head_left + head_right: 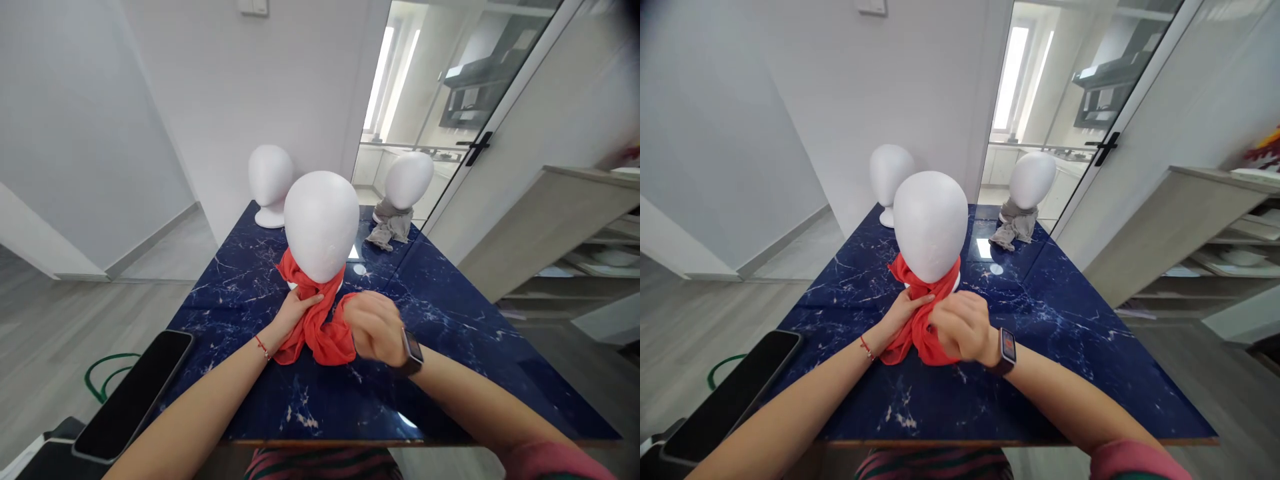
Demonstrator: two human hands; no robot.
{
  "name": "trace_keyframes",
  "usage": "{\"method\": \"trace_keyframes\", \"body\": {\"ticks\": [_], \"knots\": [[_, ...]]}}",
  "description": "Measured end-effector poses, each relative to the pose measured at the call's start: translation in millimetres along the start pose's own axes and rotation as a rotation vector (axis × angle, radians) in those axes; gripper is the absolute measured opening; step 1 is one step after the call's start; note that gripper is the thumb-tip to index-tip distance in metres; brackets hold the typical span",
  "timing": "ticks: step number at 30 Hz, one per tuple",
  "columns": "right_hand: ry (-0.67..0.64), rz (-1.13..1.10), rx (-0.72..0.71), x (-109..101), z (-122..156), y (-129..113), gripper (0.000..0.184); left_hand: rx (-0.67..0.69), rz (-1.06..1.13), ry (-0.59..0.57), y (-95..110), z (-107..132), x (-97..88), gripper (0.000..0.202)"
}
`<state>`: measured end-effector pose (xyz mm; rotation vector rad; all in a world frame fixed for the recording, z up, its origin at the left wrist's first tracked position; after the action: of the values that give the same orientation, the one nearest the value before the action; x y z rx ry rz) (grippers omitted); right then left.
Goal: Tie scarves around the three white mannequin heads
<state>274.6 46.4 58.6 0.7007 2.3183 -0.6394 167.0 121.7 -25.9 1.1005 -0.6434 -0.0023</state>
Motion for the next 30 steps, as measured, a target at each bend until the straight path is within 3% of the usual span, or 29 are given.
{"method": "trace_keyframes", "body": {"ticks": [4,8,12,16,20,26,30], "knots": [[0.117,0.073,-0.057,5.0,-13.4,33.2,0.026,0.020,0.011,-0.010,2.5,0.4,2.4,0.043],[0.054,0.137,-0.001,18.0,-13.1,55.6,0.024,0.026,0.002,-0.016,-0.1,-2.8,-0.8,0.050],[-0.070,0.332,0.004,25.5,-13.9,53.6,0.027,0.034,-0.023,-0.001,-2.6,-5.4,-4.5,0.047],[-0.090,0.413,-0.029,28.8,-16.3,46.3,0.024,0.046,-0.029,0.016,-1.6,-5.1,-4.1,0.046],[-0.027,0.346,0.030,27.8,-14.4,49.9,0.021,0.035,-0.014,0.037,-0.8,-2.7,-3.1,0.043],[0.185,0.042,0.090,15.8,-8.6,55.4,0.023,0.024,-0.004,0.049,0.8,-0.2,-1.0,0.044],[0.258,-0.002,0.174,12.9,-2.0,63.5,0.020,-0.001,-0.009,0.046,-2.2,-1.3,-2.0,0.044]]}}
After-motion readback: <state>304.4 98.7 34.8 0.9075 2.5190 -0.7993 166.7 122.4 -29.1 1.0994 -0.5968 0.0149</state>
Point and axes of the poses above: each hand's wrist, its own z-axis away from the middle knuckle, its own x-axis out of the palm, y = z × x, the point moved 9 cm from there along -z, towards the middle knuckle, and after that the axes turned 13 degrees about -x, right-handed, at the moved point
